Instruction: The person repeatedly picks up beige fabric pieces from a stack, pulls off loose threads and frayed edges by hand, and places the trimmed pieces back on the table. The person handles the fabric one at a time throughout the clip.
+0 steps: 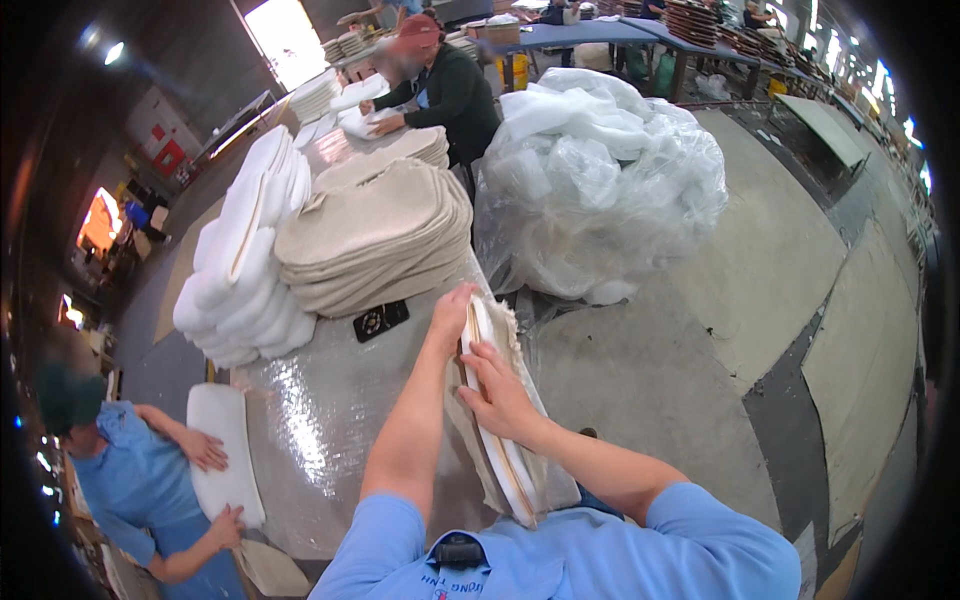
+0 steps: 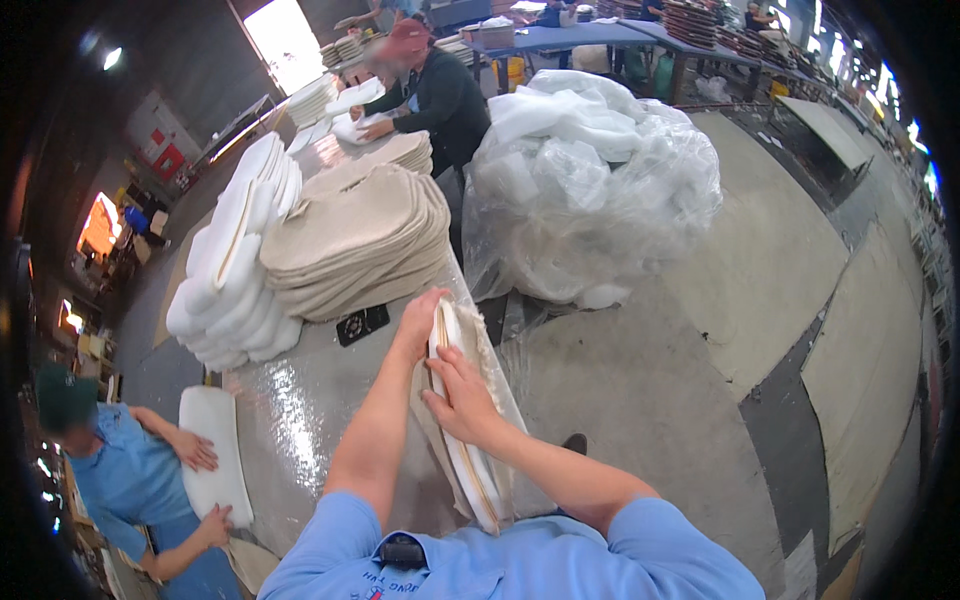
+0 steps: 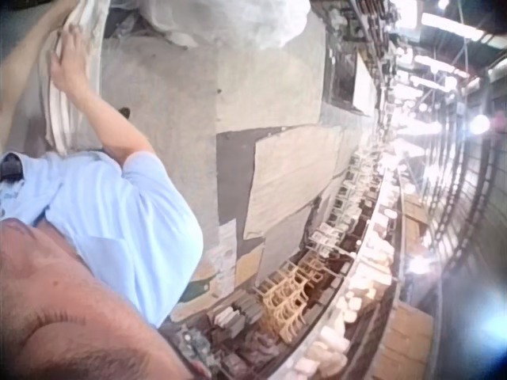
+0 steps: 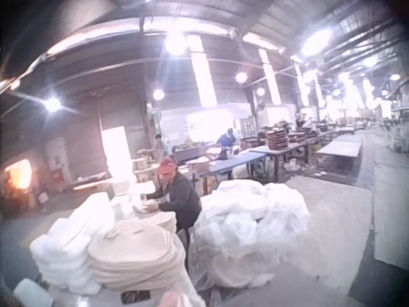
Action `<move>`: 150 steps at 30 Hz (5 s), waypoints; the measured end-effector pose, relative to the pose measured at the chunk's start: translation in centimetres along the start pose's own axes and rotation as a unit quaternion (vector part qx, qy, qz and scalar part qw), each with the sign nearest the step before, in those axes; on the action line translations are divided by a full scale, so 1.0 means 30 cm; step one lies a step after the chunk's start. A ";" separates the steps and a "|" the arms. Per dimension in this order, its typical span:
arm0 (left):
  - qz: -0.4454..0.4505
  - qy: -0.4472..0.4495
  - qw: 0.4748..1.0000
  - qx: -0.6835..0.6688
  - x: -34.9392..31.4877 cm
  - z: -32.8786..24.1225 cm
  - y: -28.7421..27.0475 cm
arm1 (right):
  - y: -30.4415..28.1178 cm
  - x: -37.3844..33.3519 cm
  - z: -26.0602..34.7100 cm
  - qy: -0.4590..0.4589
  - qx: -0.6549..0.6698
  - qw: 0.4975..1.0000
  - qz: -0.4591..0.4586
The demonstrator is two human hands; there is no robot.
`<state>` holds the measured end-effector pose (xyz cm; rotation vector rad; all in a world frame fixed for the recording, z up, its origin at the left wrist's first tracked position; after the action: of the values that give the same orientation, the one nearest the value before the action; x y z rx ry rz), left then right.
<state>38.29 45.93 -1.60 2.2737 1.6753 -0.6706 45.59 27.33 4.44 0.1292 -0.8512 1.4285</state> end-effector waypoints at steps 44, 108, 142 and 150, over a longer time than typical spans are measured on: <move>0.027 0.168 0.976 0.136 0.052 -0.082 0.182 | -0.125 0.179 -0.653 0.369 0.313 0.851 0.206; -0.003 0.327 0.945 -0.023 -0.118 -0.023 0.045 | -0.098 0.325 -0.266 -0.107 -0.114 0.921 0.357; -0.080 0.303 0.946 -0.082 -0.216 0.038 -0.091 | 0.090 0.400 -0.430 0.041 0.335 0.941 -0.034; -0.102 0.299 0.947 -0.057 -0.207 0.038 -0.114 | 0.093 0.386 -0.443 0.049 0.337 0.939 -0.041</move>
<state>33.32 41.29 0.73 2.3810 2.1603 0.1169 47.83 44.61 0.64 0.5998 -0.2390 1.5827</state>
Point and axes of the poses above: each hand's wrist, its own x-axis towards the middle knuckle, its own y-axis out of the palm, z = x × y, the point moved 8 cm from there along x, towards the middle knuckle, and after that the axes turned 15 degrees about -y, right-handed, at the moved point
